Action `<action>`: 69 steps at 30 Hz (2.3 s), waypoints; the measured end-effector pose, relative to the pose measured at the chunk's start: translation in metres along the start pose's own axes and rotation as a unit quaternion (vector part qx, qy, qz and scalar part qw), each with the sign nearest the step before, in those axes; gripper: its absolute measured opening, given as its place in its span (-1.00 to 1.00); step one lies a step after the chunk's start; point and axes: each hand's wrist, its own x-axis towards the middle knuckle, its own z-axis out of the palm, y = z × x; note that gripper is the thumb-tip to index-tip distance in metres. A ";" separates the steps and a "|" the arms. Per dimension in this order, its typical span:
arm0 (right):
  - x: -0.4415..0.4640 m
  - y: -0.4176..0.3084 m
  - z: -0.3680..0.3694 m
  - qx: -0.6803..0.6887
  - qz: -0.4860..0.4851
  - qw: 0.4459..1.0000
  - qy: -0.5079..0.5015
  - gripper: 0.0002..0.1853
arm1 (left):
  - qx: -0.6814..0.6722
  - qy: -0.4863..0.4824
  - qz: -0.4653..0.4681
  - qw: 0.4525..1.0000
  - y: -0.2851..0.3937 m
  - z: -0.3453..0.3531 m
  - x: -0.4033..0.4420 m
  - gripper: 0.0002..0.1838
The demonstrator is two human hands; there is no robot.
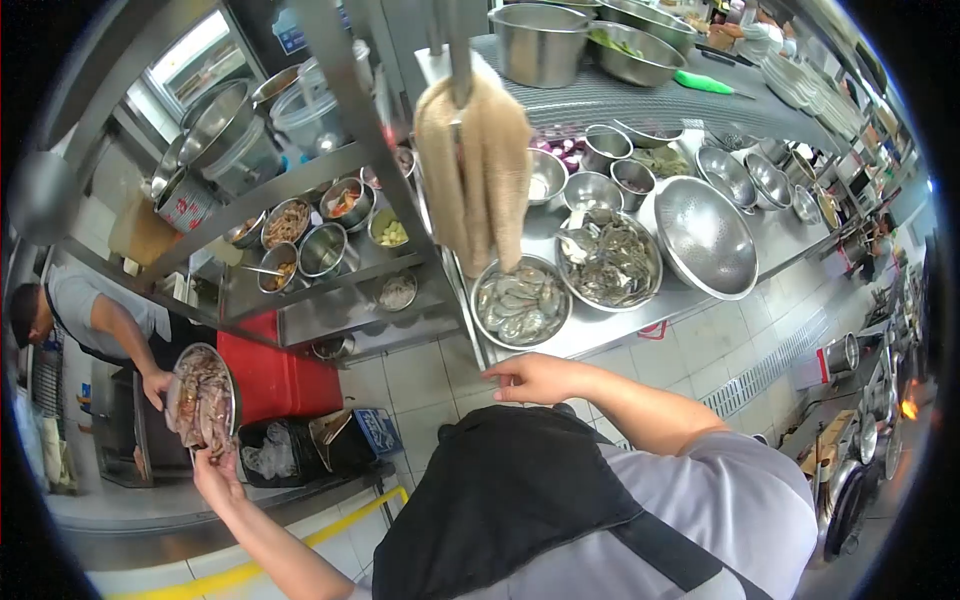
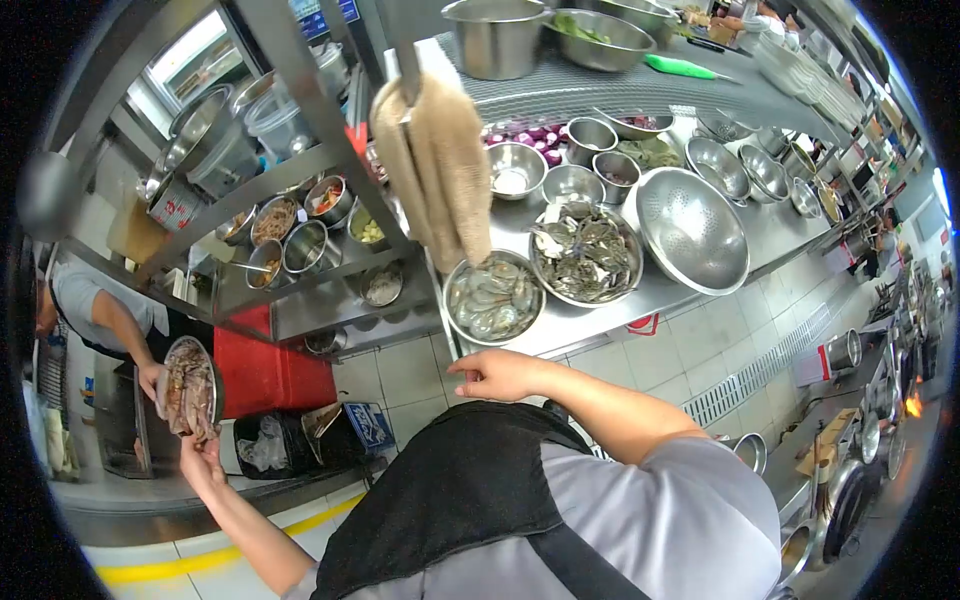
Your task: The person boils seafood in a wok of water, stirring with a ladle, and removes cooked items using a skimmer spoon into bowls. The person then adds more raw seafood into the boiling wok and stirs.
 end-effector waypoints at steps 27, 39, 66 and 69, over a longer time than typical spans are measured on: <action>-0.164 0.093 -0.111 0.165 0.040 0.940 0.297 -0.64 | 0.041 -0.354 -0.177 0.917 -0.208 0.299 -0.267 -0.85; -0.148 0.197 -0.124 0.210 0.217 0.815 0.495 -0.69 | 0.052 -0.409 -0.174 0.894 -0.197 0.371 -0.274 -0.80; -0.141 0.094 -0.113 0.380 0.087 0.865 0.315 -0.90 | 0.098 -0.464 -0.190 0.860 -0.208 0.339 -0.283 -0.88; -0.163 0.091 -0.110 0.417 0.132 0.844 0.309 -0.87 | 0.098 -0.495 -0.213 0.837 -0.216 0.341 -0.295 -0.86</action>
